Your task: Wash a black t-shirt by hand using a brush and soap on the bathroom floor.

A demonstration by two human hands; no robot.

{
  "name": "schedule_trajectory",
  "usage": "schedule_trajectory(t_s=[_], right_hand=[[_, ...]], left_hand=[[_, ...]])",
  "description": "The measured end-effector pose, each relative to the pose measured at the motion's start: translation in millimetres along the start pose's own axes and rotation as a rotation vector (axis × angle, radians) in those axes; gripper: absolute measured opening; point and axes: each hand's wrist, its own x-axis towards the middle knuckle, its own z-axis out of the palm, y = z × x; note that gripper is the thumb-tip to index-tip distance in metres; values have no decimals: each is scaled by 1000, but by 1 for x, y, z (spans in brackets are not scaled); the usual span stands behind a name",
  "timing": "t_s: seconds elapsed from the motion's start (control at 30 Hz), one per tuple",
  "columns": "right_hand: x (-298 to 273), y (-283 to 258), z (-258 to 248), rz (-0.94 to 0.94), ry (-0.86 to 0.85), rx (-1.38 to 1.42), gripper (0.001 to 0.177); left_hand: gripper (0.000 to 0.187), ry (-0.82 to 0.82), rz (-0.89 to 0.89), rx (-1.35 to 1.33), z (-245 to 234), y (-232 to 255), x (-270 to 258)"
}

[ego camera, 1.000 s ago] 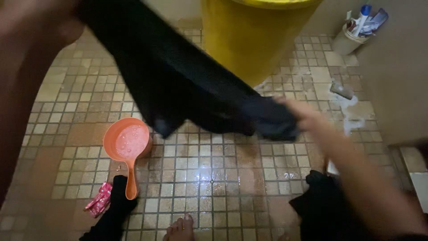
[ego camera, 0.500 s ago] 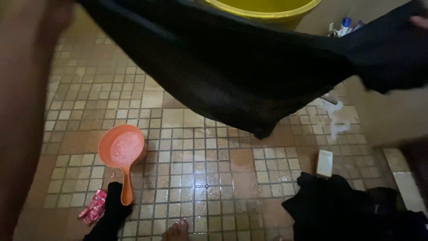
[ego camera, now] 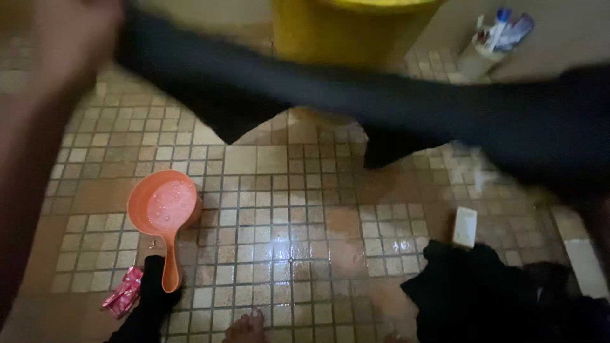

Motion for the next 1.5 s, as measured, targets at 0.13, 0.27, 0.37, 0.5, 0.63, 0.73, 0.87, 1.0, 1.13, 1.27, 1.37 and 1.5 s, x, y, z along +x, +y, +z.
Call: schedule_trajectory(t_s=[0.13,0.27,0.37,0.5,0.63,0.73,0.87,1.0,1.13,1.27,1.37,1.5], right_hand=[[-81,110,75,52,113,-48,37],[-86,275,107,547,56,-125,59],[-109,358,108,782,-29,-203,68],[-101,404,81,797,-340,-855,62],[-113,274,148,450,-597,-1569,52],[-111,209,219,-3,-542,-1714,63],[-90,241,284,-633,-631,-1431,77],[-96,304,331,-868,-637,-1372,73],[-112,306,331,-985,-640,-1428,75],[-118,315,337,-1121,-891,-1304,78],[-122,332,330,-954,-966,-1342,63],[-116,352,323,-809,-863,-1434,21]], left_hand=[[27,-14,-59,-442,-356,64,148],[25,-334,352,139,-132,-36,201],[28,-537,360,401,-94,-33,172],[36,-494,254,822,-54,5,147],[63,-452,331,341,-97,101,113],[93,-519,269,181,-88,121,96],[119,-502,198,133,-53,99,63],[123,-399,128,174,-50,84,32],[109,-229,189,30,-8,62,18],[75,-79,233,-38,-16,39,8],[51,8,359,-161,-18,20,4],[23,98,416,-183,7,0,17]])
